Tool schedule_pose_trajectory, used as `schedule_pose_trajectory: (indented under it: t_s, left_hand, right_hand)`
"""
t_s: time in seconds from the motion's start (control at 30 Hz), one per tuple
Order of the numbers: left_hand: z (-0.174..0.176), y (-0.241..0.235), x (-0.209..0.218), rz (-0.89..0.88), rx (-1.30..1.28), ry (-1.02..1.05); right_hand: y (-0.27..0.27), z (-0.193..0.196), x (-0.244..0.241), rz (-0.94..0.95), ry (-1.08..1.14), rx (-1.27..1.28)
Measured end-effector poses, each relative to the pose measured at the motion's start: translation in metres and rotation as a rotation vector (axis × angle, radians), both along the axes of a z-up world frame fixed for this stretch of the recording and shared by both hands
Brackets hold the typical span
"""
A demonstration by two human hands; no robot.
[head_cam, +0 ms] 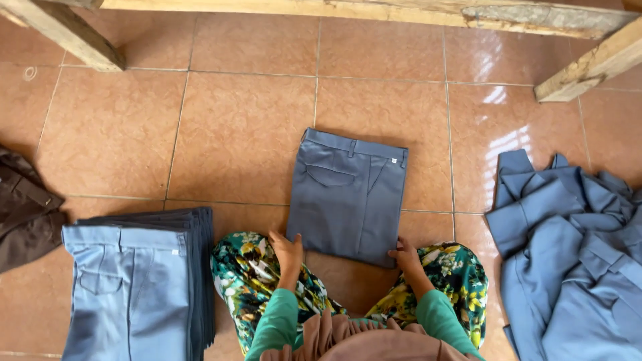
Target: The person folds gray trousers by hand on a tiled floor, aligning legs and creasing folds, then stacks the folded trousers into a neat pile. The person repeats this process for several trousers, maintaining consistent alignment and stacking.
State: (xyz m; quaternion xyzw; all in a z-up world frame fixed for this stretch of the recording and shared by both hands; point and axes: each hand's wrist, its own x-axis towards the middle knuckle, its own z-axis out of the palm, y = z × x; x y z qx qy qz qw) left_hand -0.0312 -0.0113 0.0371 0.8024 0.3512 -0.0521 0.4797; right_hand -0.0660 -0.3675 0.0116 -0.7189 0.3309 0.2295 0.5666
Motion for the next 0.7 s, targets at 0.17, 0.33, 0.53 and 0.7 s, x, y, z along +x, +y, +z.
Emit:
schedule_pose_trajectory:
  t_s: [0.17, 0.33, 0.53, 0.7]
  left_hand:
    - [0.039, -0.059, 0.002, -0.507, 0.422, -0.102]
    - [0.028, -0.095, -0.002, -0.849, 0.434, 0.035]
    - [0.017, -0.11, 0.016, -0.751, 0.606, 0.135]
    - [0.017, -0.102, 0.046, -0.627, 0.803, -0.152]
  right_hand:
    - [0.019, 0.078, 0.032, -0.001, -0.095, -0.207]
    - [0.026, 0.045, 0.095, 0.06, -0.092, -0.28]
    - [0.012, 0.011, 0.142, 0.192, -0.063, -0.398]
    - [0.001, 0.005, 0.17, 0.166, -0.289, -0.557]
